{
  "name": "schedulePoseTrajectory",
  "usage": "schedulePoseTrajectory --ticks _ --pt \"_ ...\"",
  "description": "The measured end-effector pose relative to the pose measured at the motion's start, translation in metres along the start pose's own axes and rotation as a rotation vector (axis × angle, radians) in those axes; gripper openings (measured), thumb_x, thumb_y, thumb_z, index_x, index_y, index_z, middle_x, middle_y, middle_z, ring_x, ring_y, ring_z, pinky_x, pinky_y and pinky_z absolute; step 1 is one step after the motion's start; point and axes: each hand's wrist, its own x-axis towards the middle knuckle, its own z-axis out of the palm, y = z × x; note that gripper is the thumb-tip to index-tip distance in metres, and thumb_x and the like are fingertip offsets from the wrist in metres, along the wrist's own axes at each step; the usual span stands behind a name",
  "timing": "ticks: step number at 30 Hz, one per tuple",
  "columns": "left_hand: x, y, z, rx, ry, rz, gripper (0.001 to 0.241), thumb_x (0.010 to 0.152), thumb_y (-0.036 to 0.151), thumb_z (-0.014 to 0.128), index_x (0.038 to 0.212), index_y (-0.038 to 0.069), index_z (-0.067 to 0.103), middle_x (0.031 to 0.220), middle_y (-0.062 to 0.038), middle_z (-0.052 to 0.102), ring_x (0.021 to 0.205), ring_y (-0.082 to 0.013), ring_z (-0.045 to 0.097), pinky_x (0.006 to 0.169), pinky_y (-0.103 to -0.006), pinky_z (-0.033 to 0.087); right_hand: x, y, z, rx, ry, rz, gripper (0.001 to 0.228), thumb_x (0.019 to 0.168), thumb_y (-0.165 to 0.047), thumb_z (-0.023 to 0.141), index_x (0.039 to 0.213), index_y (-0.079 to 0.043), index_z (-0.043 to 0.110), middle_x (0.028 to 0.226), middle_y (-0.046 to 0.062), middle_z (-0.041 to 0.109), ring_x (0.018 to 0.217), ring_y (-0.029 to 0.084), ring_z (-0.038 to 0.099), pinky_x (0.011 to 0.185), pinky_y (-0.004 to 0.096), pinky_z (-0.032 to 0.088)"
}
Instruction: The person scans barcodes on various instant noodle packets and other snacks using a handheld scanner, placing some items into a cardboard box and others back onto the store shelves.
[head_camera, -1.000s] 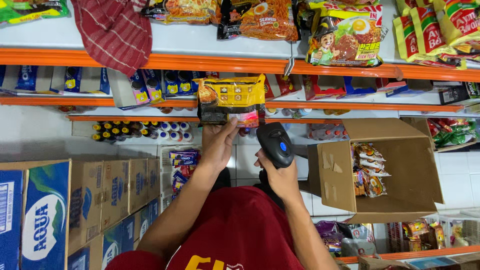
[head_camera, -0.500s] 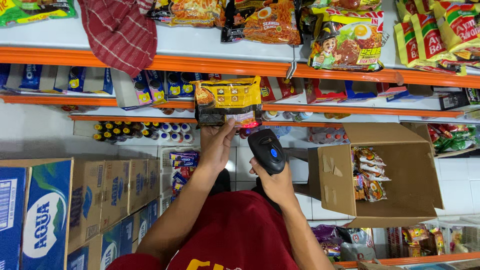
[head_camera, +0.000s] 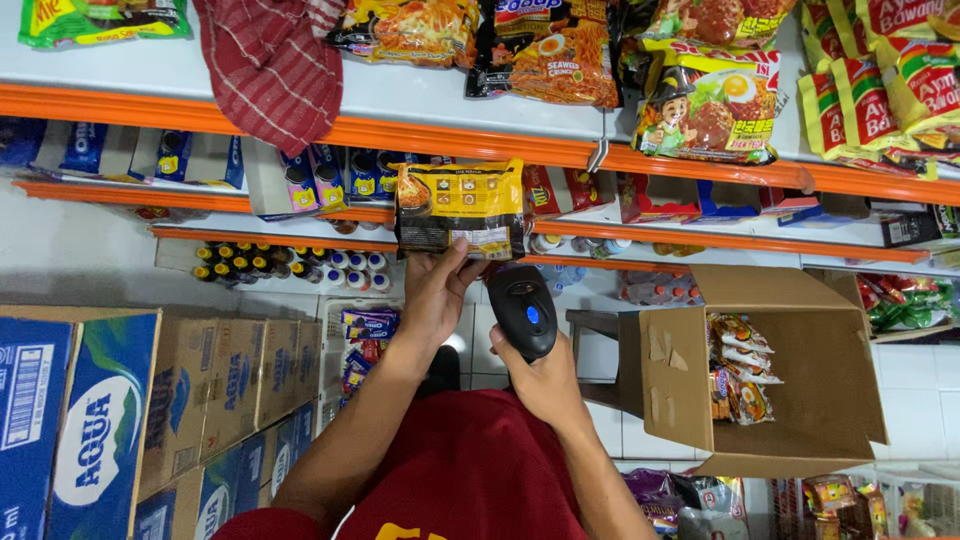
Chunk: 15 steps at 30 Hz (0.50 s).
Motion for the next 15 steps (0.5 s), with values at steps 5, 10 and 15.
schedulePoseTrajectory --ticks 5,10,15 --pt "0.006 -0.002 -0.013 -0.010 -0.049 -0.012 0.029 0.099 0.009 0.071 0.123 -0.006 0.063 0.119 -0.017 0.072 0.105 -0.0225 0.073 0.093 -0.0351 0.063 -0.004 -0.007 0.006 -0.080 0.036 -0.034 0.015 0.089 -0.016 0.075 0.090 -0.002 0.072 0.073 0.006 0.076 0.067 0.013 0.072 0.064 0.030 0.057" --pt "0.004 -0.003 -0.016 -0.022 -0.064 -0.020 0.032 0.096 0.010 0.071 0.124 -0.004 0.064 0.119 -0.015 0.071 0.105 -0.0197 0.074 0.091 -0.0327 0.064 -0.006 -0.014 0.010 -0.087 0.035 -0.016 0.016 0.088 -0.016 0.075 0.088 -0.001 0.069 0.072 0.007 0.074 0.066 0.014 0.070 0.062 0.031 0.056" --pt "0.004 -0.003 -0.018 -0.031 -0.075 -0.009 0.030 0.098 0.008 0.072 0.124 -0.004 0.064 0.117 -0.016 0.071 0.105 -0.0214 0.073 0.090 -0.0343 0.064 -0.007 -0.012 0.011 -0.087 0.030 -0.009 0.016 0.089 -0.017 0.075 0.087 -0.002 0.068 0.070 0.006 0.073 0.065 0.014 0.070 0.062 0.031 0.056"
